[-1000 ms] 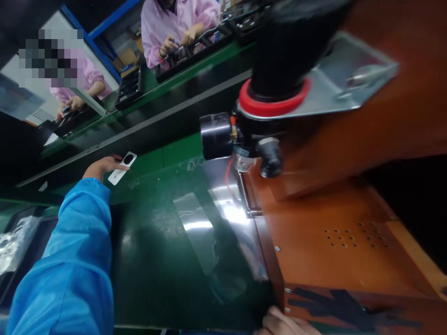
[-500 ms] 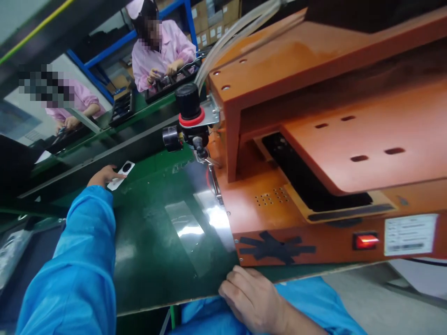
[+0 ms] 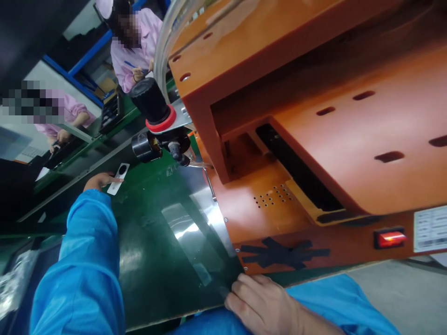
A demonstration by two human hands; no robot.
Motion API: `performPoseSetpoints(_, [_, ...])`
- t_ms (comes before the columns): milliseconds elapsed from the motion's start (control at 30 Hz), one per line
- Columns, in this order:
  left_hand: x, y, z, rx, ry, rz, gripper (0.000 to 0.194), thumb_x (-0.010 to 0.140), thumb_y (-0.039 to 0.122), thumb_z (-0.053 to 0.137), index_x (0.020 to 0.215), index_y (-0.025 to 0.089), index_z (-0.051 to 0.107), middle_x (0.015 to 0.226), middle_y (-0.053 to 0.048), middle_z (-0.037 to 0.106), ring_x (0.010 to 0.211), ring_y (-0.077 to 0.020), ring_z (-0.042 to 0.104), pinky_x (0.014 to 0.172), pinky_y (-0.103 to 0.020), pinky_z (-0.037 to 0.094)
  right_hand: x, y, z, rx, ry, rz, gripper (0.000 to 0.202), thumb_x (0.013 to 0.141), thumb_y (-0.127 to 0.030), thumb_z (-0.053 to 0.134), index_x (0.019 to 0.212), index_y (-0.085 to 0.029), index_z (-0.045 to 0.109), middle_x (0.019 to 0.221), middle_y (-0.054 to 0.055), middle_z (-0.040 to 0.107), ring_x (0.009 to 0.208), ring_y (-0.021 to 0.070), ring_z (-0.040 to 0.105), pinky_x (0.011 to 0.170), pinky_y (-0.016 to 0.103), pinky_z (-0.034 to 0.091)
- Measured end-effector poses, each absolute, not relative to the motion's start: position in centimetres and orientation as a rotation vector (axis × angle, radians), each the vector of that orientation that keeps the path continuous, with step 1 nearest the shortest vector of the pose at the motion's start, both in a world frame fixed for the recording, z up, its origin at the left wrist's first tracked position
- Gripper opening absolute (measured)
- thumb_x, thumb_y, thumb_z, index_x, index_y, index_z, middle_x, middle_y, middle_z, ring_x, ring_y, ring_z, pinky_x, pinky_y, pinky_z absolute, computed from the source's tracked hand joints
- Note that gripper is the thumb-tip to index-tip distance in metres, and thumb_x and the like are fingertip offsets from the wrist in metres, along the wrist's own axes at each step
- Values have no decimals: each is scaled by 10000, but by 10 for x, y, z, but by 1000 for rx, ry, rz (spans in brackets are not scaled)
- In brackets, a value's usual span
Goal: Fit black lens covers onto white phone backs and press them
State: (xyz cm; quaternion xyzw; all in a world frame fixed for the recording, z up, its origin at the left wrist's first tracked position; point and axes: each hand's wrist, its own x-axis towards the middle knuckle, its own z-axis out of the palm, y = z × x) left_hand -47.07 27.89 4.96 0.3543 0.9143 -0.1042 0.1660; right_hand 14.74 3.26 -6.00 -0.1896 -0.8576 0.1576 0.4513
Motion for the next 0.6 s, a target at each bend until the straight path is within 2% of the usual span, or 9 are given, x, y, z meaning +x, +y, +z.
performPoseSetpoints(100, [-471, 282, 51, 1000, 2591, -284, 978, 426, 467, 1071, 1246, 111, 673, 1366, -279, 667, 1276, -511, 634, 969, -514, 584, 147, 34, -57, -464, -2103, 382, 257, 1000, -29, 387, 1010, -159, 608, 746, 25, 606, 650, 169, 558, 578, 308, 398])
performPoseSetpoints(200, [-471, 280, 50, 989, 2569, -260, 769, 409, 426, 1073, 1027, 151, 708, 1311, -224, 706, 1294, -468, 630, 1028, -481, 564, 145, 35, -53, -463, -2096, 356, 208, 1008, -33, 437, 1013, -145, 612, 743, 26, 598, 653, 166, 552, 576, 307, 380])
performPoseSetpoints(300, [-465, 272, 47, 914, 2567, -207, 694, 422, 445, 1060, 930, 162, 681, 1272, -191, 722, 1215, -420, 674, 939, -444, 599, 143, 35, -51, -464, -2100, 365, 183, 1045, -51, 448, 1009, -140, 604, 740, 29, 601, 656, 165, 534, 582, 298, 386])
performPoseSetpoints(433, [-451, 260, 45, 859, 2620, -127, 748, 426, 508, 1050, 929, 132, 645, 1317, -240, 681, 1090, -372, 715, 778, -379, 613, 141, 34, -51, -467, -2048, 350, 180, 1056, -69, 441, 1009, -142, 598, 744, 31, 607, 652, 163, 534, 579, 295, 402])
performPoseSetpoints(500, [-444, 257, 47, 888, 2634, -128, 751, 394, 515, 1061, 873, 126, 633, 1239, -257, 701, 1037, -385, 725, 755, -389, 613, 140, 34, -52, -490, -2030, 329, 190, 1052, -71, 433, 1011, -143, 604, 748, 32, 618, 657, 162, 554, 587, 293, 420])
performPoseSetpoints(600, [-434, 254, 54, 1039, 2659, -146, 711, 413, 518, 1061, 812, 126, 624, 1109, -269, 721, 1045, -452, 720, 826, -463, 604, 139, 33, -54, -509, -2027, 302, 180, 1033, -65, 453, 1020, -140, 617, 762, 36, 635, 675, 166, 587, 614, 295, 451])
